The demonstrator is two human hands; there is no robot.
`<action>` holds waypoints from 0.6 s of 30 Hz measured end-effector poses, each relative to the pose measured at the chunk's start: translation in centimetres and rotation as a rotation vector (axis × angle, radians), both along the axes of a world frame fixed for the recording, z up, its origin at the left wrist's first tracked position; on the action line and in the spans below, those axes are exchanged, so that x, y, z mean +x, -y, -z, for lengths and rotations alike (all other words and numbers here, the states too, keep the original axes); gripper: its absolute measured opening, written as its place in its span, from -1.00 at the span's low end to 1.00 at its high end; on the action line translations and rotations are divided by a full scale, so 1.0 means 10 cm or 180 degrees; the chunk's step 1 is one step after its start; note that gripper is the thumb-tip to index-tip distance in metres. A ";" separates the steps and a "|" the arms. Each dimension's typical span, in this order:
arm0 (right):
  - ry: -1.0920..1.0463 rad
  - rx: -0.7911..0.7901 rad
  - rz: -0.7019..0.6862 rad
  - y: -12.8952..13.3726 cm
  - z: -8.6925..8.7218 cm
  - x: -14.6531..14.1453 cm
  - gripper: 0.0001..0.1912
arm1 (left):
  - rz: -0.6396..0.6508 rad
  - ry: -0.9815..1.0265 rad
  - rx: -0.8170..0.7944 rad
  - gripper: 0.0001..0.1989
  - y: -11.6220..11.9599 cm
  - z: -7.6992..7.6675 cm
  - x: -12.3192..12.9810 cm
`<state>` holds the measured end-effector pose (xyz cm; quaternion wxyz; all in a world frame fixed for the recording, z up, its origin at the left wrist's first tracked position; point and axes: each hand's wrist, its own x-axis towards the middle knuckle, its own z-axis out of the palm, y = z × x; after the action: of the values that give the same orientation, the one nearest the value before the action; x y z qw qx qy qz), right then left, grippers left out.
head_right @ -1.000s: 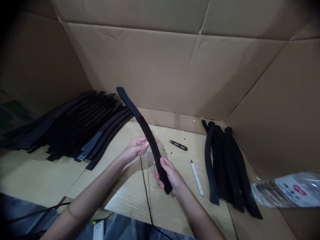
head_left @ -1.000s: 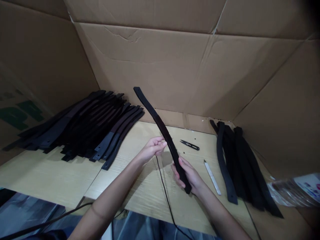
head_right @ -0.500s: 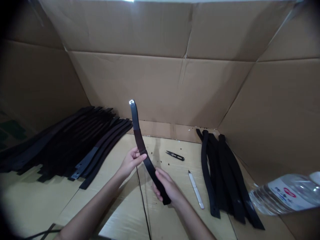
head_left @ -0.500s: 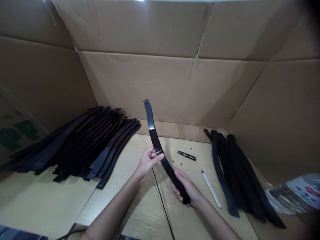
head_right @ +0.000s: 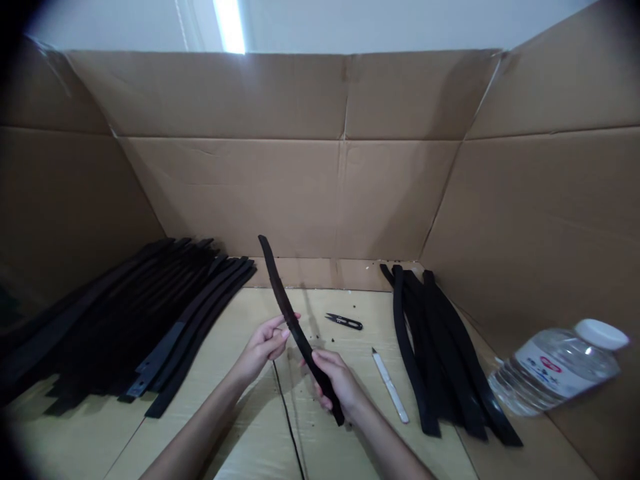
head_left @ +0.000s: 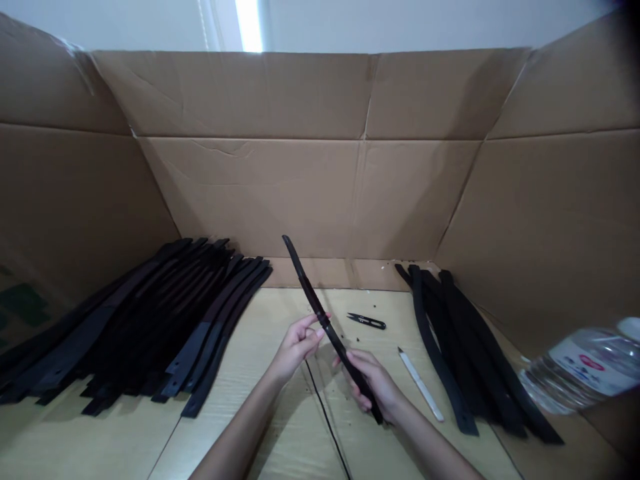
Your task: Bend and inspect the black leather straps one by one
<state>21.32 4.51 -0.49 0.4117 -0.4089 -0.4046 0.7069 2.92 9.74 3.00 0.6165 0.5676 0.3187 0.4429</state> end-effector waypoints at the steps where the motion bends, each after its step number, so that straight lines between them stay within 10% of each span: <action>1: -0.0123 0.0059 -0.0112 -0.01 0.01 0.00 -0.46 | 0.0005 0.0000 -0.0011 -0.44 0.00 0.00 0.01; 7: -0.0510 0.0206 -0.0582 -0.02 0.04 -0.02 -0.40 | -0.0188 -0.0001 0.0061 -0.49 0.03 -0.01 0.04; 18: 0.0665 0.0739 0.0198 -0.03 -0.02 -0.08 -0.50 | -0.0936 0.0091 0.0177 -0.57 0.02 -0.11 -0.01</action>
<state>20.56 4.81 -0.32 0.4336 -0.4422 -0.5114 0.5958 2.80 9.57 4.14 0.5336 0.5253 0.3772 0.5451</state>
